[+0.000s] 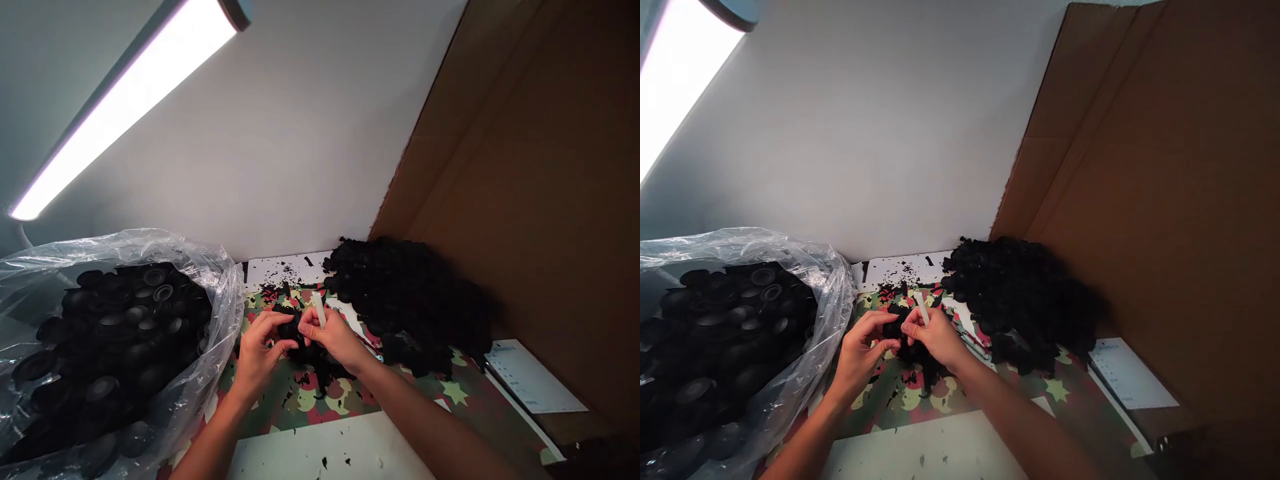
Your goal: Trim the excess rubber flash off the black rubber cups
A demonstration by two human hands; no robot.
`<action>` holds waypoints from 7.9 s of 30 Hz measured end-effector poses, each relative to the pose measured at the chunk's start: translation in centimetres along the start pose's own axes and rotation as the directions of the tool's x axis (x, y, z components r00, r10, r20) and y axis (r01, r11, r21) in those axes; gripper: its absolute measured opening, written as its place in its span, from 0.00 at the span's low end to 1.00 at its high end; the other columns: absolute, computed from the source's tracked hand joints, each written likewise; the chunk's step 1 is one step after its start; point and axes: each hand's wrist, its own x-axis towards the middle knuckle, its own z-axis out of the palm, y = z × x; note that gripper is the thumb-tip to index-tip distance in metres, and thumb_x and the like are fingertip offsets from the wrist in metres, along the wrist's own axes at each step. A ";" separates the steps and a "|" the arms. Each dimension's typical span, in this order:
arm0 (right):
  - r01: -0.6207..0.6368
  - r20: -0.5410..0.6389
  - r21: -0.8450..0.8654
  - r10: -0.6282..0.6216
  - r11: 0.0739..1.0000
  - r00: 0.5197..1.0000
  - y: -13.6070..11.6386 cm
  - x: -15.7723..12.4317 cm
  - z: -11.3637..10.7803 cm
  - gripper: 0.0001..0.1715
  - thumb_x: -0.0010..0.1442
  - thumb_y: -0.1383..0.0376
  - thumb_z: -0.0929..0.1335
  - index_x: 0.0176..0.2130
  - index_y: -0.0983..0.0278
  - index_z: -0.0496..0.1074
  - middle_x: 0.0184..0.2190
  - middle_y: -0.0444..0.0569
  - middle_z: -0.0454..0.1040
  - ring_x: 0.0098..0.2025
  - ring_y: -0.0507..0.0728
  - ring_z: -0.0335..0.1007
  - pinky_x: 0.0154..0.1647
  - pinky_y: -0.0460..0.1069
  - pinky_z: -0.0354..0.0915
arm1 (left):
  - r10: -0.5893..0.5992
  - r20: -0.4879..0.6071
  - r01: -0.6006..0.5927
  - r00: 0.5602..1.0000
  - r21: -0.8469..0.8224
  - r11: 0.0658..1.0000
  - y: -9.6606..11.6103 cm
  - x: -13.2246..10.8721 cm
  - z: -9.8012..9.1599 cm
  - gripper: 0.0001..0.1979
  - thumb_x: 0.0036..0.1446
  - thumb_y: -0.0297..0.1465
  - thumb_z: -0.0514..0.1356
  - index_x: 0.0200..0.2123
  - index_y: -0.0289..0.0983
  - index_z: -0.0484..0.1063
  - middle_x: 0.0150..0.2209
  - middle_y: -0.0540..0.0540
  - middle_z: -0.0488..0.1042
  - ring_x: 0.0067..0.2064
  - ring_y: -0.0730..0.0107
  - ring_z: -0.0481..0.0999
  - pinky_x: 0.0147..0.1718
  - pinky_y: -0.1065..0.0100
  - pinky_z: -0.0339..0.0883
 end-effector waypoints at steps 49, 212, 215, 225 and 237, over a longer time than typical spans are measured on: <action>0.373 0.066 -0.612 -0.425 0.697 0.903 -0.1 -0.8 -0.8 0.15 0.65 0.62 0.60 0.26 0.59 0.56 0.20 0.39 0.56 0.21 0.51 0.51 0.26 0.46 0.49 | -0.428 0.027 0.341 0.903 -0.651 0.679 0.8 0.9 0.7 0.24 0.37 0.42 0.77 0.36 0.35 0.80 0.32 0.48 0.76 0.29 0.75 0.70 0.29 0.74 0.65; 0.106 -0.002 -0.727 -0.156 0.679 0.988 3.0 5.2 0.1 0.01 0.60 0.69 0.72 0.36 0.63 0.76 0.37 0.51 0.75 0.41 0.59 0.72 0.42 0.50 0.63 | -0.013 0.021 0.004 1.000 0.368 0.930 -0.7 -0.2 0.6 0.12 0.58 0.23 0.56 0.41 0.40 0.75 0.41 0.42 0.76 0.42 0.56 0.77 0.44 0.57 0.71; 0.115 0.012 -0.697 -0.149 0.708 0.989 3.4 5.5 0.0 0.07 0.55 0.70 0.75 0.30 0.63 0.73 0.30 0.46 0.74 0.34 0.56 0.70 0.35 0.47 0.61 | -0.141 -0.037 0.145 0.989 0.240 0.960 -3.7 0.9 0.6 0.09 0.52 0.25 0.61 0.38 0.38 0.75 0.39 0.42 0.77 0.41 0.55 0.77 0.44 0.54 0.70; 0.077 -0.102 -0.536 -0.155 0.841 0.983 2.9 4.4 -1.0 0.05 0.60 0.67 0.67 0.32 0.62 0.73 0.28 0.44 0.76 0.29 0.54 0.69 0.32 0.46 0.61 | -0.412 0.037 0.405 0.910 -0.285 0.869 -2.4 0.9 0.1 0.17 0.43 0.35 0.70 0.38 0.37 0.75 0.28 0.52 0.72 0.30 0.70 0.72 0.31 0.70 0.65; 0.292 0.138 -0.372 -0.259 0.881 0.956 0.6 2.5 -0.9 0.12 0.68 0.59 0.65 0.44 0.60 0.76 0.41 0.48 0.79 0.45 0.58 0.74 0.47 0.50 0.66 | -0.523 0.122 0.486 0.844 -0.585 0.649 -1.3 0.9 0.1 0.16 0.43 0.38 0.73 0.34 0.36 0.77 0.36 0.47 0.77 0.37 0.67 0.74 0.36 0.69 0.67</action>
